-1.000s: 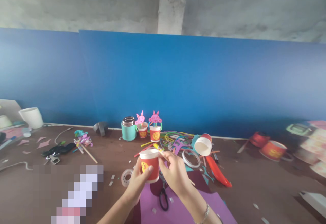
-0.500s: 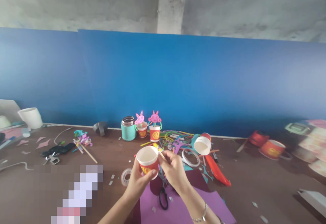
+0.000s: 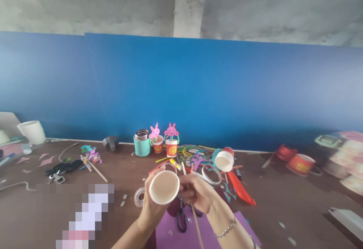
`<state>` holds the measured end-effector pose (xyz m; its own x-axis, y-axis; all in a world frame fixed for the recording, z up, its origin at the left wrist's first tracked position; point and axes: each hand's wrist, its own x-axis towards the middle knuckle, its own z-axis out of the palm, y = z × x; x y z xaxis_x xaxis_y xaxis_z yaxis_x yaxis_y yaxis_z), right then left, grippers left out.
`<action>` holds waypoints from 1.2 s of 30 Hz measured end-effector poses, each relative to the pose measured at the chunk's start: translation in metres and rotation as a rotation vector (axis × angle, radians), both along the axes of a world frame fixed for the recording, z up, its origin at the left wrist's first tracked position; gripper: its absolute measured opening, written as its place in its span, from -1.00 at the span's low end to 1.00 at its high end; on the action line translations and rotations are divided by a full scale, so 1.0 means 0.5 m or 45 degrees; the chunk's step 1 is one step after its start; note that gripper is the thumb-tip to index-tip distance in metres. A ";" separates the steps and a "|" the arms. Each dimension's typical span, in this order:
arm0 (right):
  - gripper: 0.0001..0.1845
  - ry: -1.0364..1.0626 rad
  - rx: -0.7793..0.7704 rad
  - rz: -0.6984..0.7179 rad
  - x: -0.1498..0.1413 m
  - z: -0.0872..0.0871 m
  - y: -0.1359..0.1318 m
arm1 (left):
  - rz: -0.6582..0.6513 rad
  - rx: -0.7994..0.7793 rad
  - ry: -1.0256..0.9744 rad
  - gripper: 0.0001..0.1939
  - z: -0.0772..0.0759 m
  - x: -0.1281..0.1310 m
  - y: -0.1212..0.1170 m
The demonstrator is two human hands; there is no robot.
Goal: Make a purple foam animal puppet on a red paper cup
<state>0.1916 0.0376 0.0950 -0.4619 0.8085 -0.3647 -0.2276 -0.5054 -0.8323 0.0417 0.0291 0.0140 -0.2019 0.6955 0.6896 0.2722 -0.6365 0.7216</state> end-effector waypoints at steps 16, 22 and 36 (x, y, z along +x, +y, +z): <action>-0.80 -1.166 1.657 -0.288 0.009 0.006 -0.019 | -0.666 -0.659 -0.543 -0.40 0.025 0.002 0.004; -0.79 -1.406 1.864 -0.221 0.012 -0.007 -0.011 | -0.752 -0.787 -0.640 -0.43 0.010 0.000 0.006; -0.85 -1.280 1.272 -0.360 0.005 0.001 -0.012 | -0.466 -0.549 -0.254 -0.35 0.018 0.000 0.007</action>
